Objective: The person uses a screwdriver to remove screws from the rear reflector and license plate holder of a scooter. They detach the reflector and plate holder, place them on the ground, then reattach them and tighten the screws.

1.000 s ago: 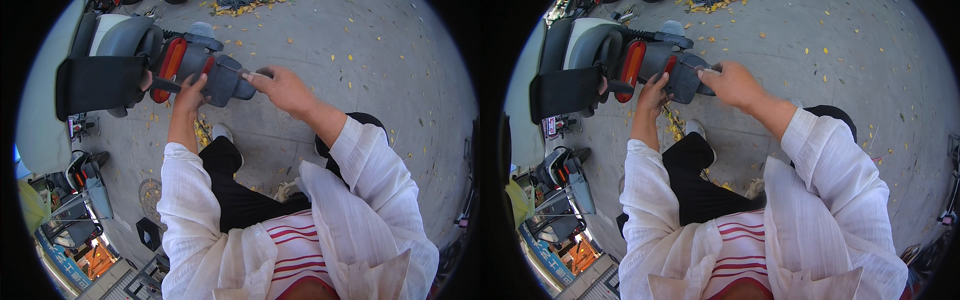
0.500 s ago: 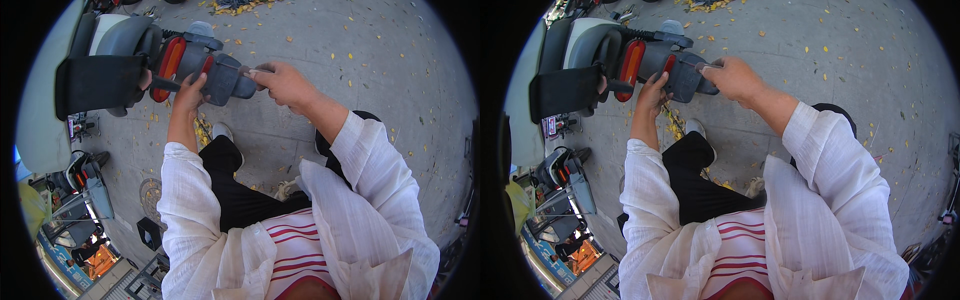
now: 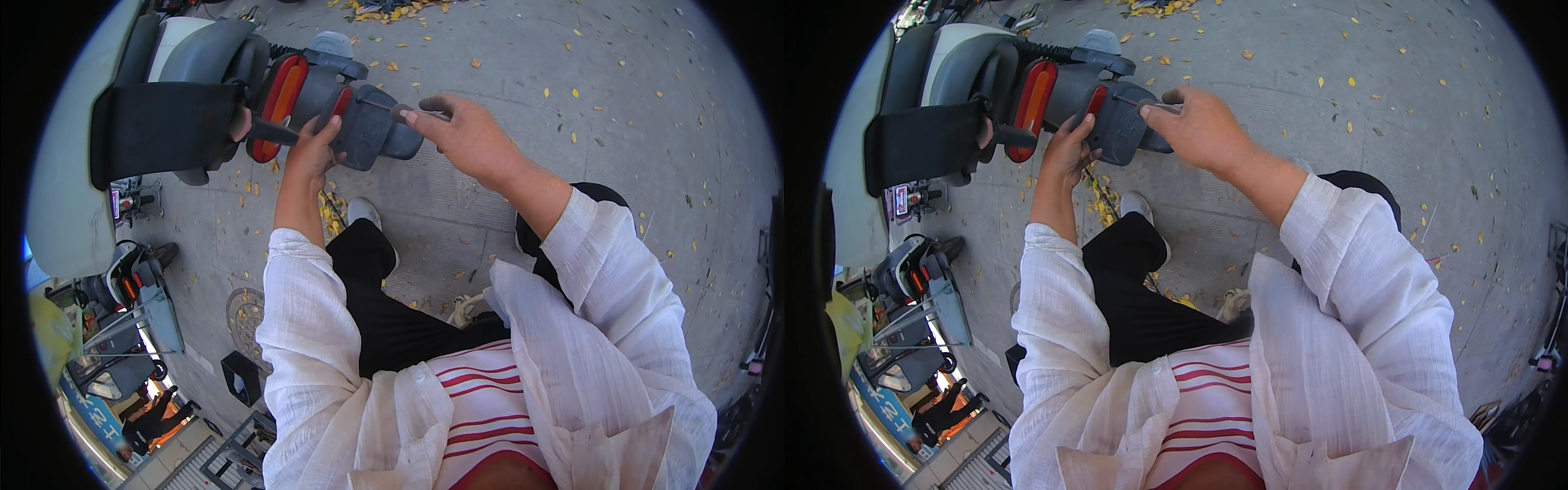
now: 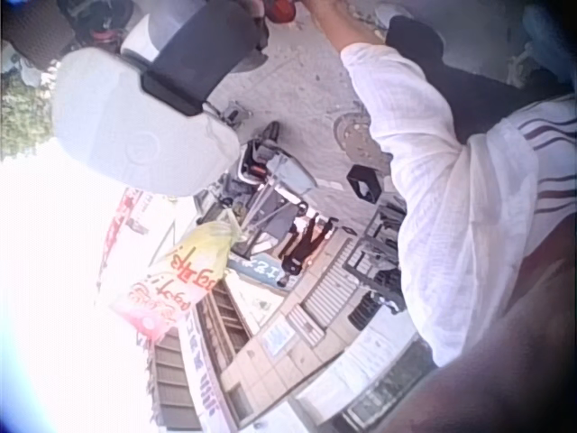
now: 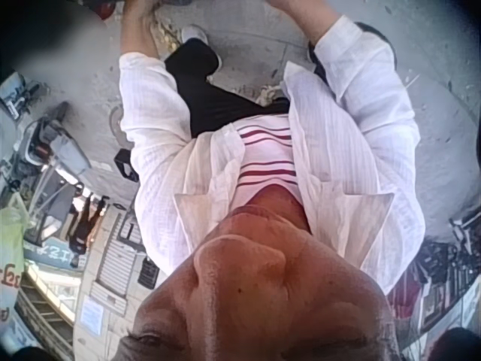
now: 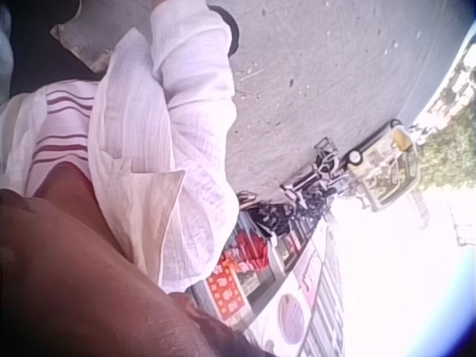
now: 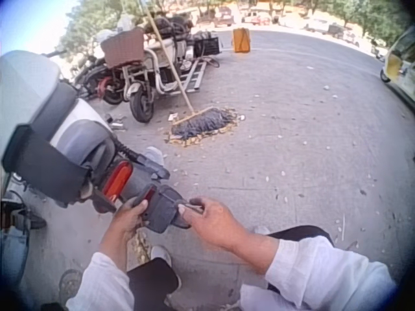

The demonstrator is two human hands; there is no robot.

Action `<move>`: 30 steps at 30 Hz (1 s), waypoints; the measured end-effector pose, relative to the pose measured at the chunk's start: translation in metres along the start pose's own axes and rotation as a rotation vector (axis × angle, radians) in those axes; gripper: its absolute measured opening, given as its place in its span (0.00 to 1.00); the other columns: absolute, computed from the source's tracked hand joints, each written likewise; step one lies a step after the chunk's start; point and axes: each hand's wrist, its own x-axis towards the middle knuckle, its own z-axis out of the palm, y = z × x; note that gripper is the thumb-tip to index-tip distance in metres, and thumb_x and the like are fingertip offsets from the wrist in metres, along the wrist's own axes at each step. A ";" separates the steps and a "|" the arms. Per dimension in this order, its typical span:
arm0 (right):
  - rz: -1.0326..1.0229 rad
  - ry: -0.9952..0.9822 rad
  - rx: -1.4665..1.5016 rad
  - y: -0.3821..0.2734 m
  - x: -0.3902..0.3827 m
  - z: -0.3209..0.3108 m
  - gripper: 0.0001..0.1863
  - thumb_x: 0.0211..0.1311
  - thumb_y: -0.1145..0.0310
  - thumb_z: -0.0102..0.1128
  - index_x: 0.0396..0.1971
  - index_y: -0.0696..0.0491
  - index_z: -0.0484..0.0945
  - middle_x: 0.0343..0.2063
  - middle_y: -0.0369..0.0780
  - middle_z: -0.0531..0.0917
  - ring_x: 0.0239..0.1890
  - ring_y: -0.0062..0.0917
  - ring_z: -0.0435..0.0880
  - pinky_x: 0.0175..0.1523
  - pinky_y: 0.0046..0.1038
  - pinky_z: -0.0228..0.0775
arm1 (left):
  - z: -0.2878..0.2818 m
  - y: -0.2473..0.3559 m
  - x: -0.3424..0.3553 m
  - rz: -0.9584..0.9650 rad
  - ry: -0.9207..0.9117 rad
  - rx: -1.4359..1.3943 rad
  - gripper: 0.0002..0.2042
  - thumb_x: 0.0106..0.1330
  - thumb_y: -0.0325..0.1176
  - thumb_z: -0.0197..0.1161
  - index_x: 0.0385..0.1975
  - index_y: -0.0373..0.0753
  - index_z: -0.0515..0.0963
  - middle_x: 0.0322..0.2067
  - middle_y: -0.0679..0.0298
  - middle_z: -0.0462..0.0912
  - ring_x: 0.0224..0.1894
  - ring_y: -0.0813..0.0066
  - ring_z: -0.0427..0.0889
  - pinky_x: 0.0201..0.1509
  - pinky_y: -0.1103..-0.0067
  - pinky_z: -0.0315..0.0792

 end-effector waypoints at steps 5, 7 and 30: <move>0.272 -0.092 0.273 0.000 0.008 -0.004 0.25 0.64 0.54 0.54 0.44 0.64 0.76 0.28 0.42 0.81 0.31 0.28 0.78 0.36 0.32 0.69 | 0.001 -0.001 0.001 0.025 0.021 -0.017 0.28 0.62 0.43 0.65 0.59 0.38 0.67 0.28 0.71 0.65 0.25 0.81 0.62 0.37 0.76 0.73; 0.133 -0.093 0.052 0.001 0.006 -0.002 0.22 0.62 0.57 0.55 0.44 0.62 0.76 0.27 0.42 0.80 0.30 0.31 0.79 0.36 0.34 0.70 | 0.003 -0.001 0.000 0.034 0.035 -0.024 0.26 0.62 0.43 0.65 0.57 0.38 0.69 0.15 0.78 0.62 0.13 0.88 0.57 0.34 0.78 0.72; -0.432 0.178 -0.554 0.002 -0.012 0.009 0.21 0.56 0.61 0.61 0.46 0.57 0.77 0.25 0.45 0.80 0.28 0.38 0.80 0.34 0.35 0.72 | -0.001 -0.001 0.001 0.011 0.002 0.014 0.29 0.62 0.43 0.65 0.60 0.40 0.66 0.51 0.61 0.73 0.48 0.70 0.75 0.40 0.74 0.74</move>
